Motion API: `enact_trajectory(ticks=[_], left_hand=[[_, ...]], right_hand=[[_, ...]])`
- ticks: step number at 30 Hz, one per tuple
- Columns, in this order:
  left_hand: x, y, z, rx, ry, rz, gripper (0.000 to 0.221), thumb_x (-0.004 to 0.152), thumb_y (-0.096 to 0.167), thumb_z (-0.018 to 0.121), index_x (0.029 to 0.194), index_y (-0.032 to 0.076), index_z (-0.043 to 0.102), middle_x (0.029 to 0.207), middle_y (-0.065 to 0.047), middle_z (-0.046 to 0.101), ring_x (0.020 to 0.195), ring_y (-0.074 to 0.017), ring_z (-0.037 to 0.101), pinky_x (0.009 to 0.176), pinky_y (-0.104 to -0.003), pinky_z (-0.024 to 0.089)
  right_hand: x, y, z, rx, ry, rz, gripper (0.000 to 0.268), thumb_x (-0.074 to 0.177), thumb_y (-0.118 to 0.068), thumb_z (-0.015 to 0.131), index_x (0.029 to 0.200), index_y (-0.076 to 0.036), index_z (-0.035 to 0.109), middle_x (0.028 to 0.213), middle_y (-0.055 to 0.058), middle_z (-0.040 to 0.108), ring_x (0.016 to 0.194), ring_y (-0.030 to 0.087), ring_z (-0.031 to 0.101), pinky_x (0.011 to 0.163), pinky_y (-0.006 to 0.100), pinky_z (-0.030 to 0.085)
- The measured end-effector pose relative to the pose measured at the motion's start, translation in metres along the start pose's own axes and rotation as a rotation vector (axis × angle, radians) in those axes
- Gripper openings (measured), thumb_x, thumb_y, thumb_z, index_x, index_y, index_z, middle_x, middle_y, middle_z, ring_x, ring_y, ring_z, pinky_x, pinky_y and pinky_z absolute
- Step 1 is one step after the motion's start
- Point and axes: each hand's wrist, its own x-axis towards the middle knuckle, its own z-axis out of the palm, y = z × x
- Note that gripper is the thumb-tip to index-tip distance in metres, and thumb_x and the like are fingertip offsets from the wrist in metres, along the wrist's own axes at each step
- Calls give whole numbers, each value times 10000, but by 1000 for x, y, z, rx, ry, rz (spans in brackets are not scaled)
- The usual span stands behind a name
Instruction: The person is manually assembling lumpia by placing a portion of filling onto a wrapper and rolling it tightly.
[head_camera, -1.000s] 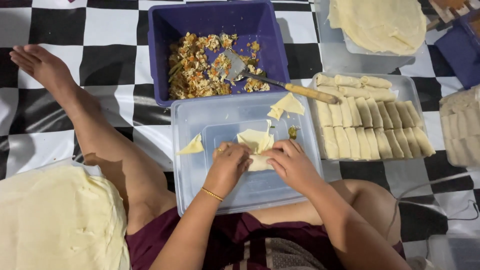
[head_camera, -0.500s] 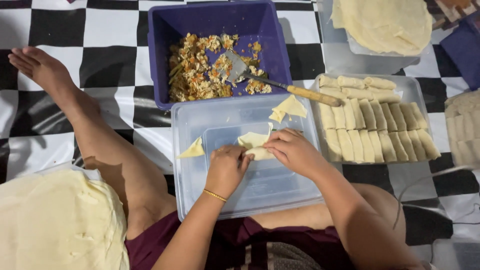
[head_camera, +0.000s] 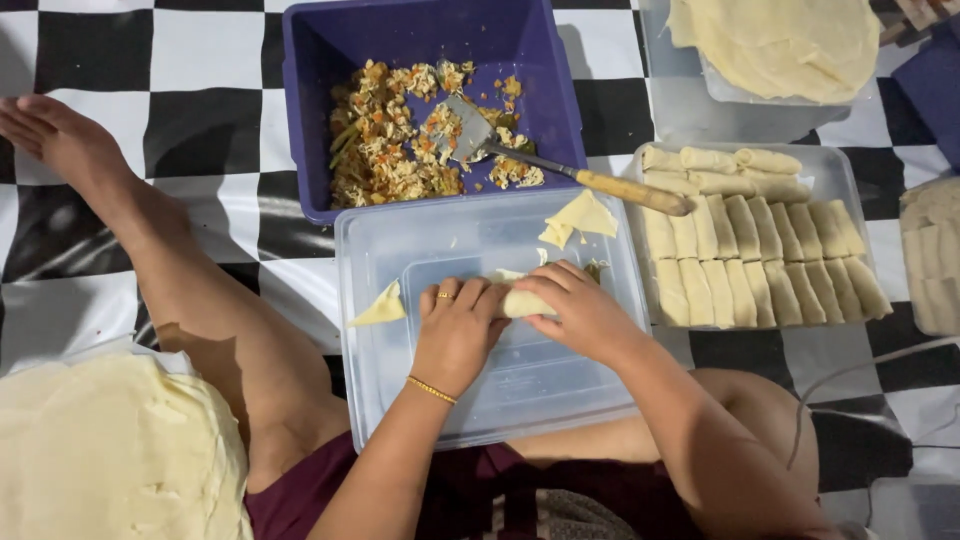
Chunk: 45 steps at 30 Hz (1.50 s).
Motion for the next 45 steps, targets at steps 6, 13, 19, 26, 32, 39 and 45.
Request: enact_trajectory(ticks=[6, 13, 19, 26, 32, 39, 45], left_hand=[[-13, 9, -9, 63, 49, 51, 411, 816, 352, 790, 1196, 231, 688, 1110, 17, 618, 1160, -229, 511, 1028, -458, 337], [-20, 7, 0, 48, 103, 67, 505, 843, 368, 764, 1296, 184, 636, 1065, -30, 616, 1119, -248, 558, 1018, -474, 351], [-10, -1, 2, 41, 169, -27, 317, 954, 515, 612, 1067, 233, 703, 1083, -15, 585, 1148, -287, 530, 1012, -529, 336], [10, -3, 0, 29, 279, 1, 292, 1013, 365, 567, 1238, 199, 653, 1193, -45, 604, 1209, -262, 563, 994, -463, 397], [13, -12, 4, 24, 263, 221, 299, 930, 274, 675, 1209, 168, 679, 1153, -18, 679, 1159, -219, 632, 989, -412, 464], [10, -7, -3, -143, 125, 47, 510, 903, 253, 733, 1387, 145, 613, 1142, -49, 696, 1141, -242, 658, 1001, -433, 449], [-14, 32, -5, -1474, -243, -163, 403, 974, 374, 539, 1163, 30, 629, 1031, -111, 658, 1032, -233, 626, 916, -385, 487]], right_hand=[[-9, -11, -8, -120, 7, -20, 234, 891, -238, 755, 1100, -156, 687, 1111, -6, 600, 1134, 202, 564, 1004, 387, 499], [-17, -11, -26, -181, -176, 13, 336, 969, -267, 667, 1286, -157, 656, 1164, 44, 626, 1177, 237, 569, 1024, 420, 480], [-10, 0, -19, -249, -82, 38, 189, 989, -336, 596, 1123, -236, 686, 1163, -13, 594, 1183, 213, 522, 1004, 412, 428], [6, 13, 0, -341, 280, -13, 79, 1005, -255, 632, 1044, -234, 698, 1044, -55, 574, 1067, 175, 564, 881, 354, 446], [-1, 4, -17, -288, 223, -92, 225, 947, -191, 653, 1168, -212, 687, 1120, -30, 669, 1176, 205, 580, 964, 383, 433], [1, 7, -6, -73, 340, 22, 412, 924, -365, 704, 1326, -277, 687, 1074, -60, 694, 1147, 175, 552, 966, 362, 377], [-17, -11, -23, 433, 499, -7, 442, 730, -516, 883, 1007, -188, 781, 782, -48, 693, 891, 185, 647, 885, 336, 471]])
